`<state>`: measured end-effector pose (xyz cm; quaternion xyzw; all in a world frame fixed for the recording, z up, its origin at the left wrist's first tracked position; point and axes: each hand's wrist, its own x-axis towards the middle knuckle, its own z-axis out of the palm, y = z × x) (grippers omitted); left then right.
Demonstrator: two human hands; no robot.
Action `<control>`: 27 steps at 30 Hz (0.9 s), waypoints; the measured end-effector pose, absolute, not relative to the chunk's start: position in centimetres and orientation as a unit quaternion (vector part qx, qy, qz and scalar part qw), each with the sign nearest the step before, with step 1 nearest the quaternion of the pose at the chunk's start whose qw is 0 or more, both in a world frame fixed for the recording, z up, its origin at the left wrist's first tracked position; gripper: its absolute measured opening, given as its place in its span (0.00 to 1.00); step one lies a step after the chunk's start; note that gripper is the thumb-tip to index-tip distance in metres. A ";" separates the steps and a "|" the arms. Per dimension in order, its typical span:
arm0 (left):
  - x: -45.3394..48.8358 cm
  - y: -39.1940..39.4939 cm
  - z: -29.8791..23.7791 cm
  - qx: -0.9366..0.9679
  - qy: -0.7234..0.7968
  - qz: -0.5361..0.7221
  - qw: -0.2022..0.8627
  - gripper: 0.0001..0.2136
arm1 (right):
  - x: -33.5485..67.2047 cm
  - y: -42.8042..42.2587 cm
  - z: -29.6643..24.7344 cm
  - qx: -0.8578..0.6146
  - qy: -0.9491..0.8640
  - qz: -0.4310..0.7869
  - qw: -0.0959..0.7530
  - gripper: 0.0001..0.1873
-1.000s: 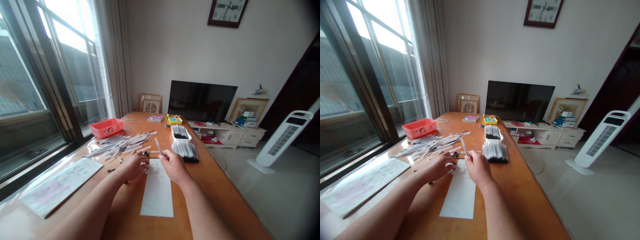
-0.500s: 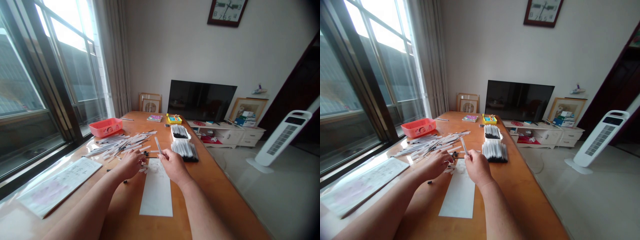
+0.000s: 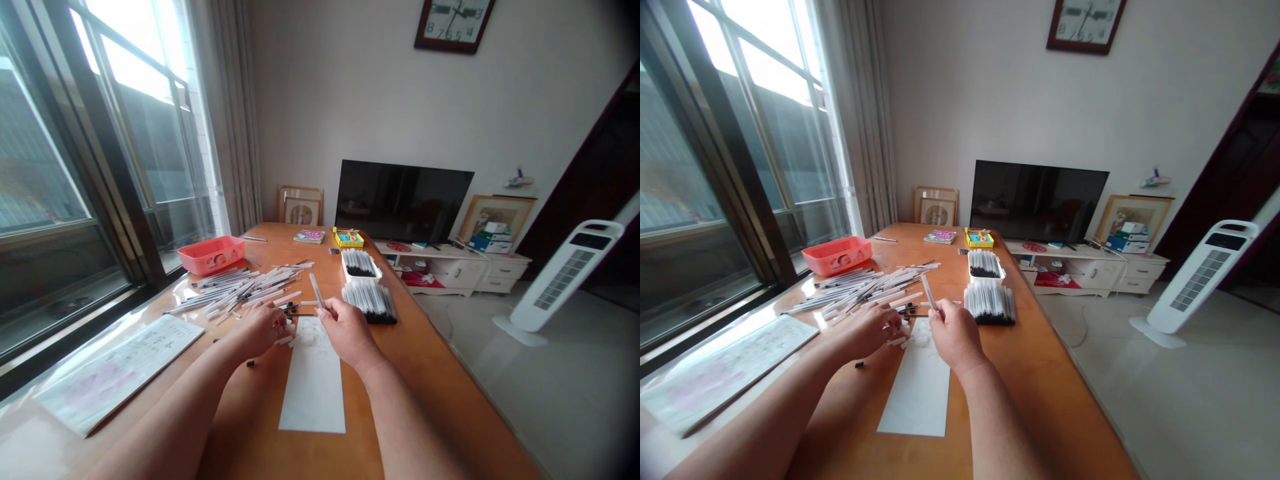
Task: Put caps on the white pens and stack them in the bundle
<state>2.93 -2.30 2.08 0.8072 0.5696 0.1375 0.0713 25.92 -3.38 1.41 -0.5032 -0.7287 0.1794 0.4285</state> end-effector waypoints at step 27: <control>4.1 -3.1 2.9 0.646 0.379 0.394 0.532 0.12 | 24.2 -2.9 -0.2 -0.465 -0.682 0.348 0.445 0.11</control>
